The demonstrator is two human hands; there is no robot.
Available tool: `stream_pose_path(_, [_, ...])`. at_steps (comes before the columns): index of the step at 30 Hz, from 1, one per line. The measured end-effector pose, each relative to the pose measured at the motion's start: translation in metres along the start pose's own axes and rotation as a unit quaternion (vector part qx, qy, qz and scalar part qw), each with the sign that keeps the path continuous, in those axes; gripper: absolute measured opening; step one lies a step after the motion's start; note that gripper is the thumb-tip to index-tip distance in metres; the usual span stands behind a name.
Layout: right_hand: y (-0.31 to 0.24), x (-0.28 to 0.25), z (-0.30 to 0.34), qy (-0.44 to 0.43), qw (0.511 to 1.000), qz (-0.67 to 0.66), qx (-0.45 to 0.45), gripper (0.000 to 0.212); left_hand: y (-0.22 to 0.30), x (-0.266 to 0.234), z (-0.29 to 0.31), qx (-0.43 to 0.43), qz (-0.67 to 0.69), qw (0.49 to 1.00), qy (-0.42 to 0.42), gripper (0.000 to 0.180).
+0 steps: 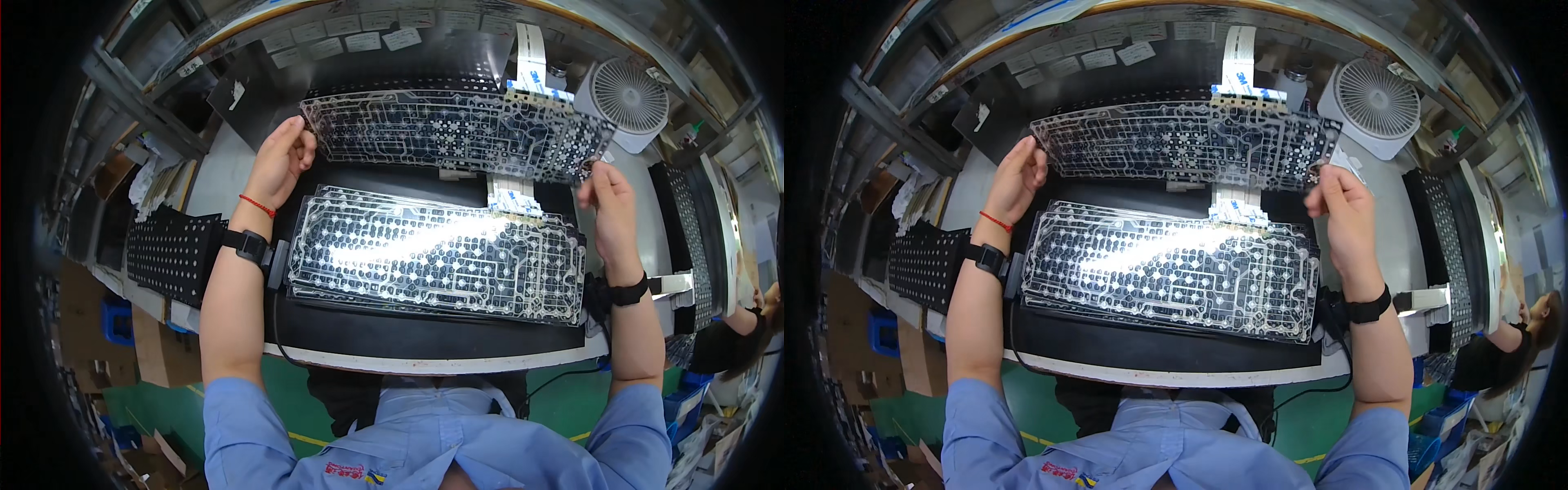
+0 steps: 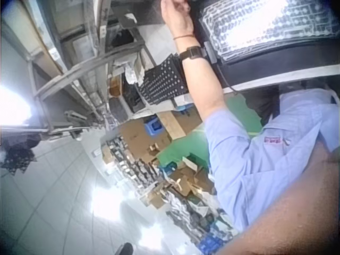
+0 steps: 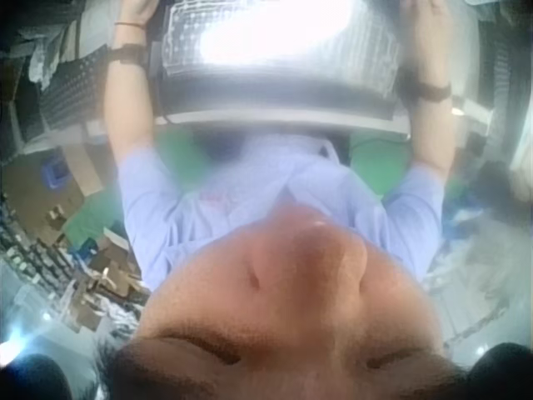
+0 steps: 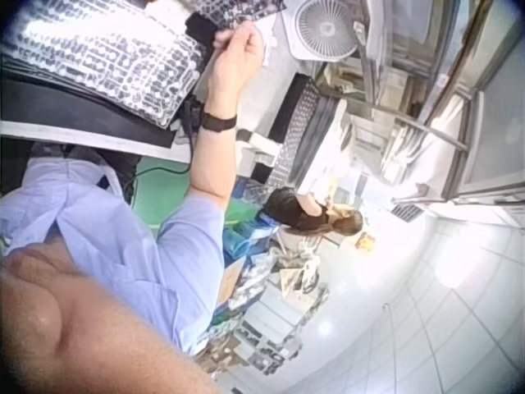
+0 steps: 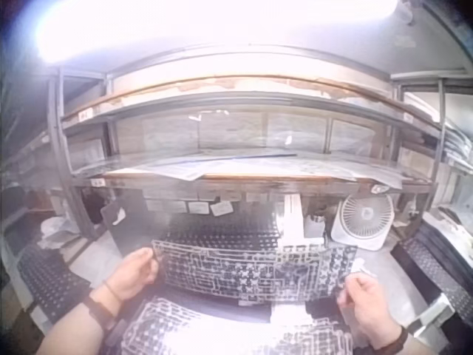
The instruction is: Inspecting and sorting layers of keyboard membrane components at a workstation.
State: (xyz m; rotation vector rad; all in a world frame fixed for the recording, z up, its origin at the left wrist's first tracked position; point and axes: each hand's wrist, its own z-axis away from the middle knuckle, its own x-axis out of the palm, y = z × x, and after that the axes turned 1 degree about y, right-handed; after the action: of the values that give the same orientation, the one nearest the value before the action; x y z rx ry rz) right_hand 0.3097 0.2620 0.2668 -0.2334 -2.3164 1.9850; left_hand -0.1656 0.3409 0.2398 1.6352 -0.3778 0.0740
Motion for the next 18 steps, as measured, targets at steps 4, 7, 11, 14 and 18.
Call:
stream_pose_path(4, [0.002,-0.002,-0.002,0.020,0.999,-0.026,-0.009,0.022,0.012,0.020,0.008,-0.045,-0.028,0.997,0.062,0.027])
stream_pose_path(7, [-0.003,0.003,0.001,-0.015,0.999,-0.006,-0.028,0.029,0.008,0.024,0.009,-0.042,-0.079,0.992,0.084,0.031])
stream_pose_path(11, [-0.006,0.007,0.004,-0.028,0.998,-0.003,-0.048,0.045,0.004,0.021,0.005,-0.082,-0.206,0.971,0.090,0.029])
stream_pose_path(14, [-0.005,0.004,0.002,-0.046,0.998,-0.001,-0.049,0.045,0.000,0.005,0.001,-0.100,-0.232,0.966,0.060,0.024])
stream_pose_path(18, [-0.008,0.007,0.003,-0.032,0.999,-0.005,-0.036,0.046,-0.002,0.003,0.000,-0.066,-0.150,0.979,0.119,0.021])
